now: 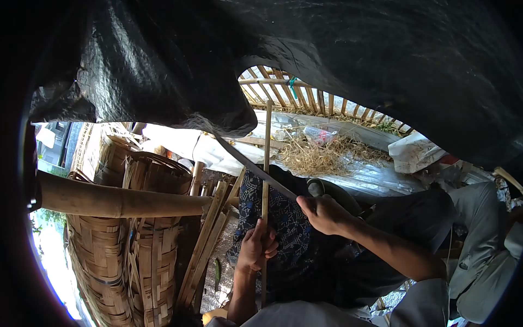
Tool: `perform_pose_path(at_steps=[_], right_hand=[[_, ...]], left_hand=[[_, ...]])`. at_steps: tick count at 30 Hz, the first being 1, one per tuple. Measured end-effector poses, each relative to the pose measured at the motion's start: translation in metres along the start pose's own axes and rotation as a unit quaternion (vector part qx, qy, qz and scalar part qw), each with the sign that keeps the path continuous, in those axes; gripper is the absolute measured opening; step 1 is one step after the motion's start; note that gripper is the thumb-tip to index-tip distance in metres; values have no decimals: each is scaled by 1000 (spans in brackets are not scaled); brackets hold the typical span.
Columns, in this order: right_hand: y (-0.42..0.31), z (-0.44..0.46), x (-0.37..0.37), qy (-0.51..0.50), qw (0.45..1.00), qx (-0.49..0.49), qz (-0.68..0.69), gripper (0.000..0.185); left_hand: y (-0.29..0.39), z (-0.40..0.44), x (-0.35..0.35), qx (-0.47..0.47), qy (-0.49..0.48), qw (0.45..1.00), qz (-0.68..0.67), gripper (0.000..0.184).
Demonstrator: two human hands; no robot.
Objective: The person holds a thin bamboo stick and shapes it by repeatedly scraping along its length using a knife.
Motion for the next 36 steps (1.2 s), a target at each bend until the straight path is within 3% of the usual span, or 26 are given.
perform_pose_path(at_steps=[1, 5, 7, 13, 16, 17, 19, 22, 26, 29, 30, 31, 33, 34, 36], right_hand=[[-2, -3, -1, 124, 976, 133, -119, 47], [-1, -7, -1, 180, 937, 178, -239, 41], [-3, -10, -1, 240, 876, 202, -366, 46], [1, 5, 5, 310, 844, 261, -352, 53], [4, 15, 11, 310, 840, 207, -394, 54], [5, 21, 15, 243, 879, 150, -381, 50], [-2, 13, 13, 228, 889, 135, -373, 47], [1, 3, 7, 267, 844, 263, -384, 54], [7, 23, 16, 241, 873, 182, -382, 51], [-1, -1, 9, 232, 874, 191, -382, 51], [3, -3, 6, 263, 847, 267, -377, 51], [8, 3, 3, 262, 849, 266, -374, 51], [12, 18, 10, 259, 861, 226, -374, 49], [8, 24, 16, 223, 885, 158, -377, 49], [6, 18, 16, 208, 895, 146, -366, 45]], left_hand=[[0, 0, 1, 0, -1, 1000, 8, 47], [-1, 0, 1, 5, 21, 999, 25, 45], [-2, 0, 1, 8, 8, 1000, 12, 42], [3, 2, -3, -3, -9, 1000, 23, 43], [3, 1, -2, 9, 4, 1000, 16, 43], [3, 1, -2, 8, 4, 1000, 16, 43], [4, 2, -2, -3, -3, 1000, 13, 43], [1, 1, 2, -1, -23, 1000, -7, 42], [3, 2, -1, -7, -19, 999, 26, 43], [8, 6, -2, -4, -37, 999, 19, 44], [7, 5, -3, -1, -18, 1000, 15, 44], [5, 0, -4, 7, 3, 1000, 11, 44], [7, 2, -7, 0, 16, 999, 42, 43], [5, 4, -6, -4, 1, 999, 33, 44], [5, 4, -1, -9, -12, 1000, 25, 44]])
Point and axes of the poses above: each hand's wrist, its own z-axis towards the middle knuckle, its own x-axis out of the back of the hand, y = z × x, the point moved 3 cm from there along z, towards the middle knuckle, and after that the axes turned 13 degrees about -x, right-handed, at the moved point
